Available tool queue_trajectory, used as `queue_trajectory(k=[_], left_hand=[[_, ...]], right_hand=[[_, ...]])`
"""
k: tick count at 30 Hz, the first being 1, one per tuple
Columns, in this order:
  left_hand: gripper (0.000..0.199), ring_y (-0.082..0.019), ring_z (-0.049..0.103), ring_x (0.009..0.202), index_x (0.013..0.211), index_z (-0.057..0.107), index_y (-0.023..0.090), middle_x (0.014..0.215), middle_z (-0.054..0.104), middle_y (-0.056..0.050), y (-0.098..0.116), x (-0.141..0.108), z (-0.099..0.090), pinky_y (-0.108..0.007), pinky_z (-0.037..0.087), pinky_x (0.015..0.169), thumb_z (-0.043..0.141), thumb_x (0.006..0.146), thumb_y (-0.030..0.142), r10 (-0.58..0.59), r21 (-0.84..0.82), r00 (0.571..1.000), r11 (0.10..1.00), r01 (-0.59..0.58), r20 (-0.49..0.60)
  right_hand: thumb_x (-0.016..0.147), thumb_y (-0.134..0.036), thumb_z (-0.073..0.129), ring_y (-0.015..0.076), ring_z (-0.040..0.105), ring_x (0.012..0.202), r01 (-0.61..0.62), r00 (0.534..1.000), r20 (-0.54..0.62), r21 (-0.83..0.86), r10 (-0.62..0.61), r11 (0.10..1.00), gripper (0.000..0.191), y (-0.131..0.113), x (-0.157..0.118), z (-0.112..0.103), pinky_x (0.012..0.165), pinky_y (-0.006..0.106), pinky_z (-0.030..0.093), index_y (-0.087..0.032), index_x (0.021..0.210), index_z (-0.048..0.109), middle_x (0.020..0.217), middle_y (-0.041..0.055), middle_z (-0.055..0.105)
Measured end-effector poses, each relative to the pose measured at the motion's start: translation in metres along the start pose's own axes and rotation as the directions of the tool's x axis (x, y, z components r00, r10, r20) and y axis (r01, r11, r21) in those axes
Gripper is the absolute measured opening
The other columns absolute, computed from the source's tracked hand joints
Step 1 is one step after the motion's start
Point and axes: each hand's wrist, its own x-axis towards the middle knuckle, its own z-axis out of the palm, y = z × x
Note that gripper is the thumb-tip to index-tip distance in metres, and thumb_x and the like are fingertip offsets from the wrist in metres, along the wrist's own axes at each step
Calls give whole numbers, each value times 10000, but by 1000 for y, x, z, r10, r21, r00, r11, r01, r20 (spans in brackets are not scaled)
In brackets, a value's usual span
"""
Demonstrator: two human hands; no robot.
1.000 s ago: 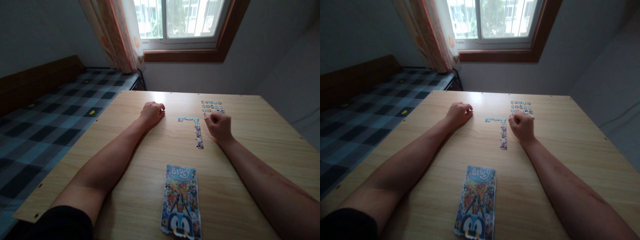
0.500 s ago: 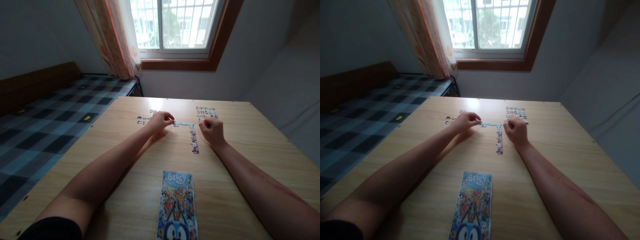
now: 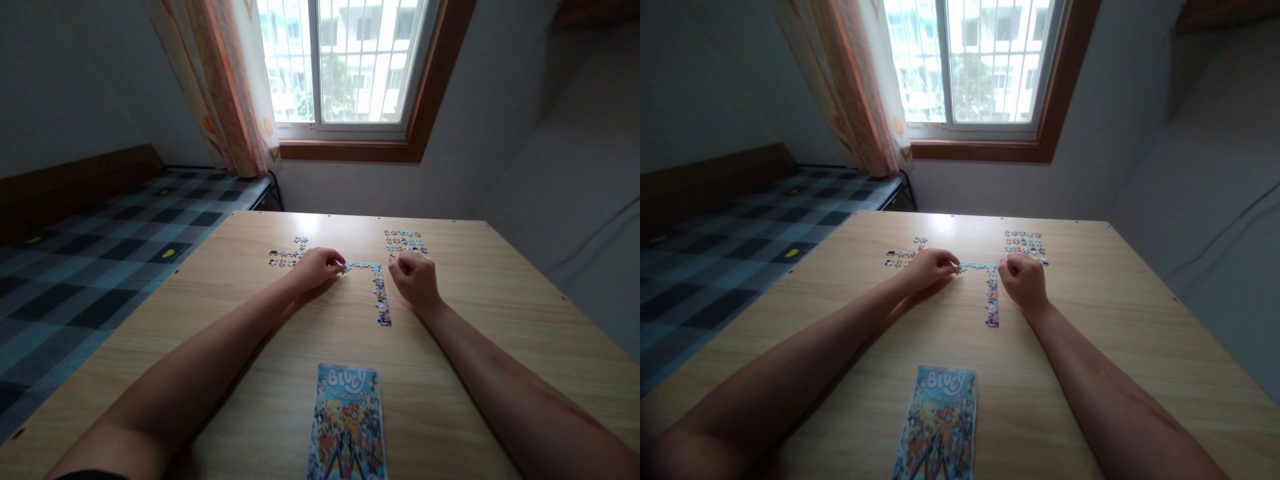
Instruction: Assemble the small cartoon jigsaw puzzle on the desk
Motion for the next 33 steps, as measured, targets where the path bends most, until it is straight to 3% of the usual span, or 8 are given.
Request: queue_trajectory(k=[11,19,27,33], left_hand=[[169,-162,646,694,907,772,229,806,762,-1,12,-6,4,-282,454,673,659,795,173,8,84,1000,996,-6,-20],[167,-166,647,720,955,767,224,809,738,-14,3,-5,6,-297,499,733,670,824,189,35,73,997,997,-31,-64],[201,-153,636,793,962,768,207,1049,674,-67,-7,-5,-1,-319,547,800,720,769,184,189,29,980,982,-188,-53],[255,-156,640,821,872,740,197,1015,667,-60,-10,-8,-3,-329,563,834,581,742,47,258,80,965,964,-253,-56]], right_hand=[[874,-221,536,112,327,536,32,999,7,9,-33,999,415,-2,1,2,581,284,267,-210,574,250,549,-37,330],[874,-210,539,120,347,548,24,1000,15,4,-24,1000,413,-1,0,3,588,288,262,-212,575,255,550,-34,334],[875,-211,536,121,342,554,32,999,9,24,-32,999,416,-1,0,3,581,283,262,-213,579,244,546,-31,340],[901,-233,557,125,389,573,57,997,59,-42,-54,998,408,-2,-1,4,592,280,280,-206,564,329,570,-19,426]])
